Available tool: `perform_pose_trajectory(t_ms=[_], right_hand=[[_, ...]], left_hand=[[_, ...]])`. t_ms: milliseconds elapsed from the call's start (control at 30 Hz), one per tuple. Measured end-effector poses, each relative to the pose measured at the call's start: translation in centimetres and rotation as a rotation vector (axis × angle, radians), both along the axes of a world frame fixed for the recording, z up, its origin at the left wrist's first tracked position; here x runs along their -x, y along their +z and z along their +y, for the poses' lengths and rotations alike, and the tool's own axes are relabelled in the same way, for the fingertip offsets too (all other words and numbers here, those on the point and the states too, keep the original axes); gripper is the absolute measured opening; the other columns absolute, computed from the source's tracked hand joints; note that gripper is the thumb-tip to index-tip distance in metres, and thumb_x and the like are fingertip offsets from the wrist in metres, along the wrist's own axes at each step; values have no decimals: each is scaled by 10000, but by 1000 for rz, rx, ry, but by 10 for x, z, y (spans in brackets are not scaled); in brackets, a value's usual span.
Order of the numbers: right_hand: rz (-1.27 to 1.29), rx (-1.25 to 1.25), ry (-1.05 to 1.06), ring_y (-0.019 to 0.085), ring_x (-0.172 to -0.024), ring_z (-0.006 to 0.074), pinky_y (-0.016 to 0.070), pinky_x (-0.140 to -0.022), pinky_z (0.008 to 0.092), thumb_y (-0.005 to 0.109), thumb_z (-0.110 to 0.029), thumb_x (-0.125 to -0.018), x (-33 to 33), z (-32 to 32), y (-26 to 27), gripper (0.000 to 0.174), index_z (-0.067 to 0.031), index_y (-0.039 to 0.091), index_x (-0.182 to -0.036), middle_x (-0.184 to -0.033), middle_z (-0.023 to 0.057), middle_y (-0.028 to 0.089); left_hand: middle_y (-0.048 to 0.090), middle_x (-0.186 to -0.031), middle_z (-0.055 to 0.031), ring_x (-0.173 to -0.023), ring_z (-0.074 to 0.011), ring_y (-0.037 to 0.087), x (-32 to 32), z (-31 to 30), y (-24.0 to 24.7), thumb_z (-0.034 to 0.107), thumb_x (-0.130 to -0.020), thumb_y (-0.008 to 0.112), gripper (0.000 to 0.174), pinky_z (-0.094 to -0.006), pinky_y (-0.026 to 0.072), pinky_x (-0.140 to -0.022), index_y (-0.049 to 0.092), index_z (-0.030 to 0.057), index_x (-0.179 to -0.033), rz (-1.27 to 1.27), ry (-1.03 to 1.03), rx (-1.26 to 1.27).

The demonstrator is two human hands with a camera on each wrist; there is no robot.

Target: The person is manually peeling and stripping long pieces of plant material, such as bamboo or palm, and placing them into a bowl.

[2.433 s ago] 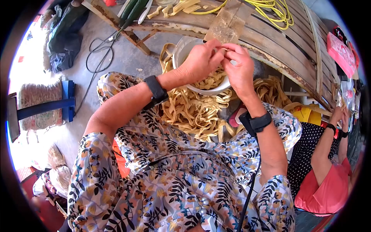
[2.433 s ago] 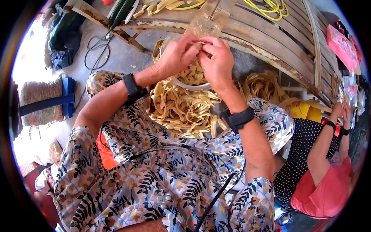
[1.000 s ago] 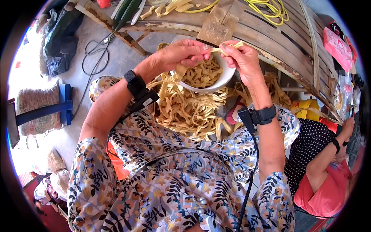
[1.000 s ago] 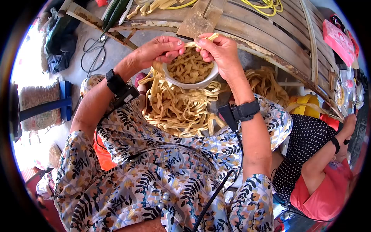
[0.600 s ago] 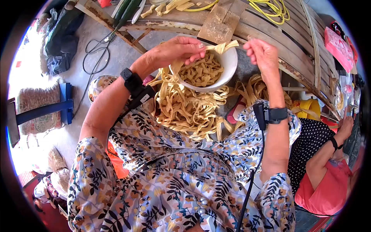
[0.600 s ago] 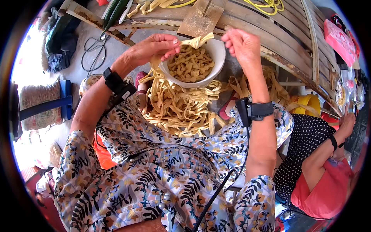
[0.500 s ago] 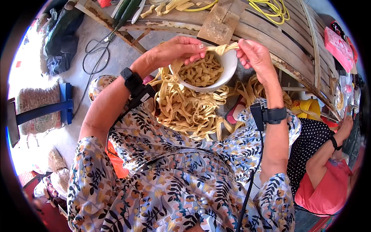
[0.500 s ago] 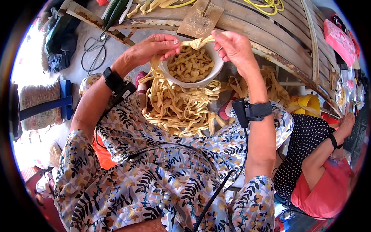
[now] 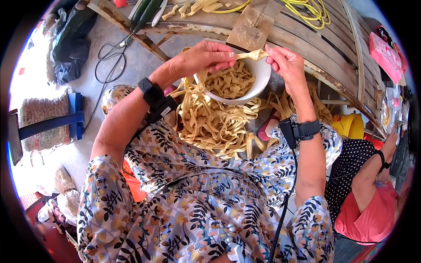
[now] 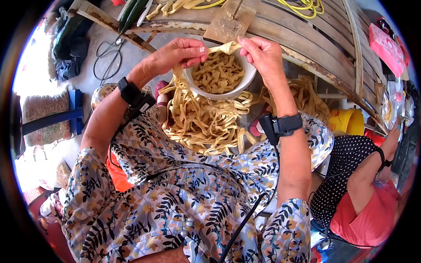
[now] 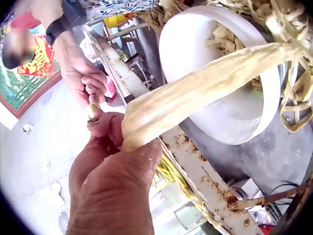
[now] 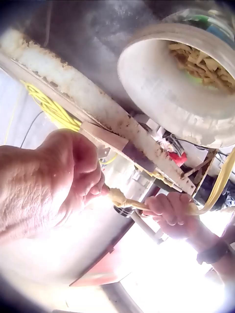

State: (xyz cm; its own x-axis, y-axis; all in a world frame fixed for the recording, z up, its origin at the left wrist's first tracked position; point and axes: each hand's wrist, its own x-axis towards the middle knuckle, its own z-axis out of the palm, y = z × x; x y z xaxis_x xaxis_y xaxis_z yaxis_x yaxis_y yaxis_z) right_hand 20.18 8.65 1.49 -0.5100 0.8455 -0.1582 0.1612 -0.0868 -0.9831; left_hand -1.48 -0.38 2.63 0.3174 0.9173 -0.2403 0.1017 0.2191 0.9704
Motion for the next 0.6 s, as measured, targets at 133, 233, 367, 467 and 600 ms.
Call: perform_pose_trajectory(t_ms=[133,233,367,467,600], right_hand=[[10,65,66,487,-551,24,376,-460,130,618,-257,-803,1,-2,5,249,-50,610,-940,-699,-11,568],[93,165,148,545,-567,47,450,-487,141,665,-292,-758,6,-10,7,369,-45,585,-1020,-752,15,610],[365,299,321,519,-553,39,438,-466,145,641,-102,-767,23,-26,-2,249,-33,569,-995,-728,12,575],[413,356,263,472,-525,30,383,-449,146,615,-76,-779,19,-23,-4,171,-17,577,-936,-687,9,543],[417,350,267,452,-521,26,340,-443,144,614,-67,-778,12,-17,-8,154,-9,580,-916,-676,11,539]], left_hand=[[423,-577,61,-517,-21,359,3,-2,-3,263,-907,444,264,-156,294,-487,561,50,-803,-4,-1,-20],[430,-586,59,-521,-24,364,2,0,-9,266,-908,443,264,-158,296,-487,560,48,-816,-63,-15,-17],[427,-582,58,-518,-26,363,0,2,-10,266,-908,444,263,-159,296,-483,562,47,-825,-90,-13,20],[414,-567,60,-508,-25,352,0,-1,-8,265,-906,448,264,-158,288,-474,563,45,-819,-104,-18,42],[396,-546,63,-495,-20,337,7,1,-11,266,-904,456,270,-159,274,-461,562,39,-804,-164,-52,64]])
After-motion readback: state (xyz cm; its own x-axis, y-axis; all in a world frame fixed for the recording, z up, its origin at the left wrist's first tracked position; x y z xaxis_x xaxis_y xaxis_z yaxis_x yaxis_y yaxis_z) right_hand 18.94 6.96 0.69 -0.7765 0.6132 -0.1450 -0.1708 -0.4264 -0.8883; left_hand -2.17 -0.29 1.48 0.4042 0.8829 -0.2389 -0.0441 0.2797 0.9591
